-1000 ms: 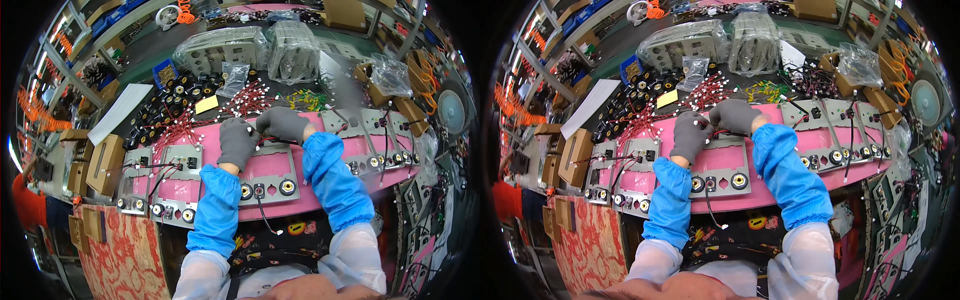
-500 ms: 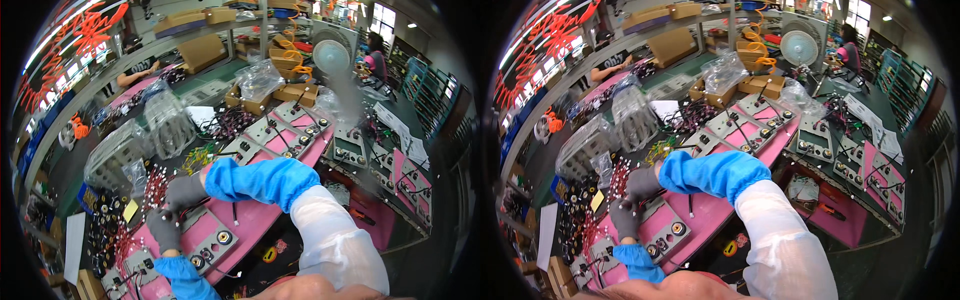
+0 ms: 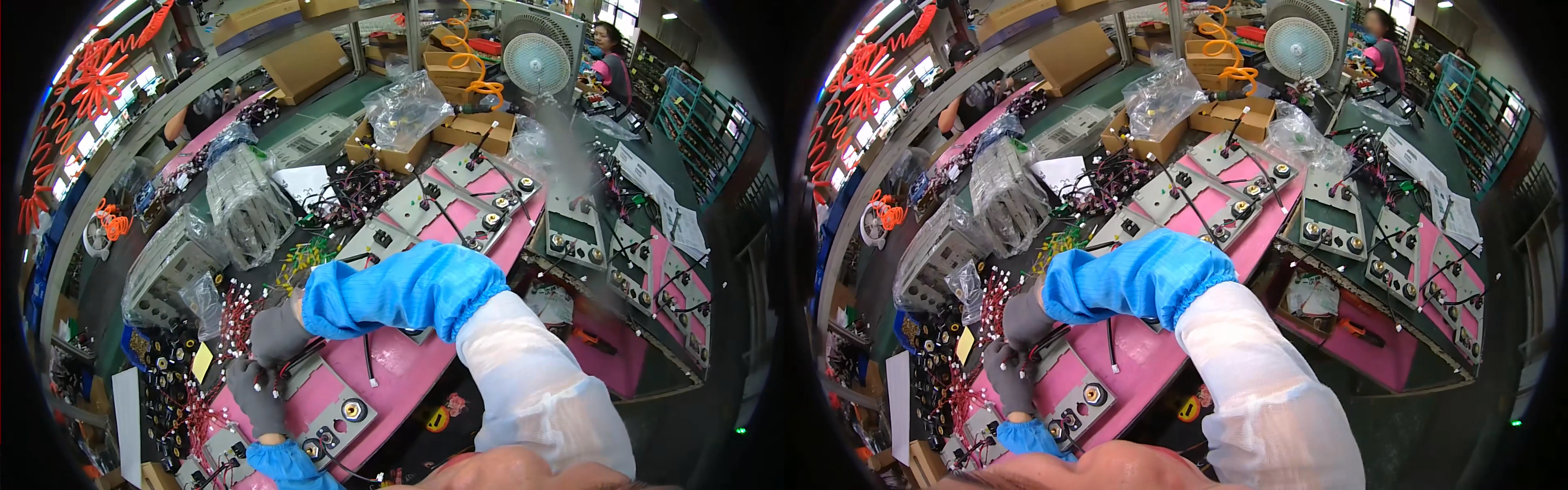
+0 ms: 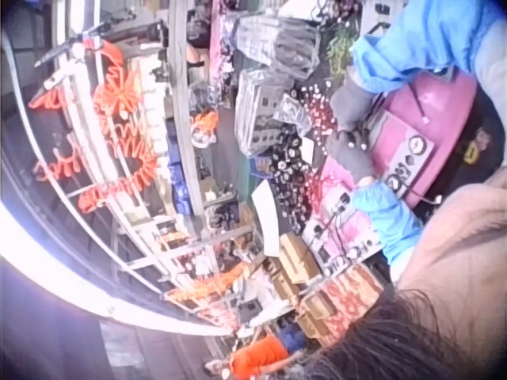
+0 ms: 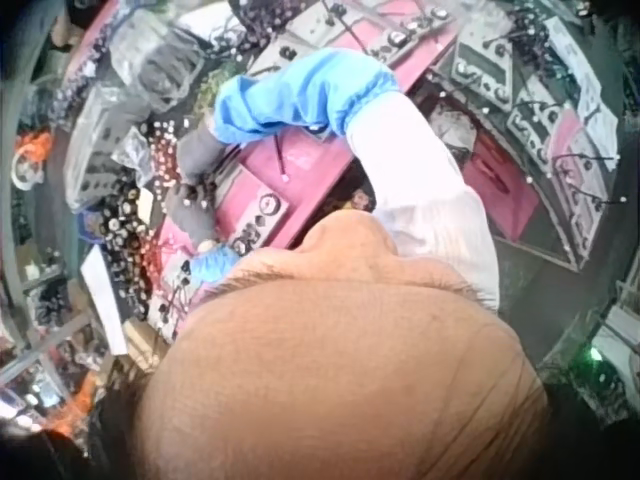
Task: Assembling electronic components onto a pink mounting plate using wires and a screwdriver.
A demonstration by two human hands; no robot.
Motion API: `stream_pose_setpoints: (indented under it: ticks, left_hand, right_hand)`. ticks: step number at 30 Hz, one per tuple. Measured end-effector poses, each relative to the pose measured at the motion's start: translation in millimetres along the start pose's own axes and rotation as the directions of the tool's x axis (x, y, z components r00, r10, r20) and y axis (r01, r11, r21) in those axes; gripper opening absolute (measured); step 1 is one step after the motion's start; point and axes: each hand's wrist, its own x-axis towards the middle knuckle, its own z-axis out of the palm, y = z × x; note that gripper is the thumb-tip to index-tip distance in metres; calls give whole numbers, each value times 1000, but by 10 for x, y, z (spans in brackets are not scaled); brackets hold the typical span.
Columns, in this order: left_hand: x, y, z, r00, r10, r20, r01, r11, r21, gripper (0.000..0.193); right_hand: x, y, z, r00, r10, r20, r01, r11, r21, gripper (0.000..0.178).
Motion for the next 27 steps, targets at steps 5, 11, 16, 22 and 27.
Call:
stream_pose_setpoints:
  ticks: [5,11,16,22,27]
  left_hand:
    - [25,79,4,997,-80,15,80,995,-53,13]
    - [23,-28,28,998,8,-56,-11,998,-56,14]
    - [21,-112,37,1000,-20,-20,18,997,-69,11]
    - [13,-29,-167,990,-69,126,80,994,-80,17]
    - [-25,-200,-328,987,-73,140,89,990,-106,21]
  right_hand:
    - [52,40,118,993,75,86,-74,997,-15,19]
    - [-4,56,-121,918,265,294,-379,803,460,19]
    - [80,-63,-188,836,446,319,-465,885,-19,14]
    - [-175,-691,-515,892,402,-205,-451,762,-466,11]
    - [-550,-1515,-772,791,246,-560,-510,771,-382,14]
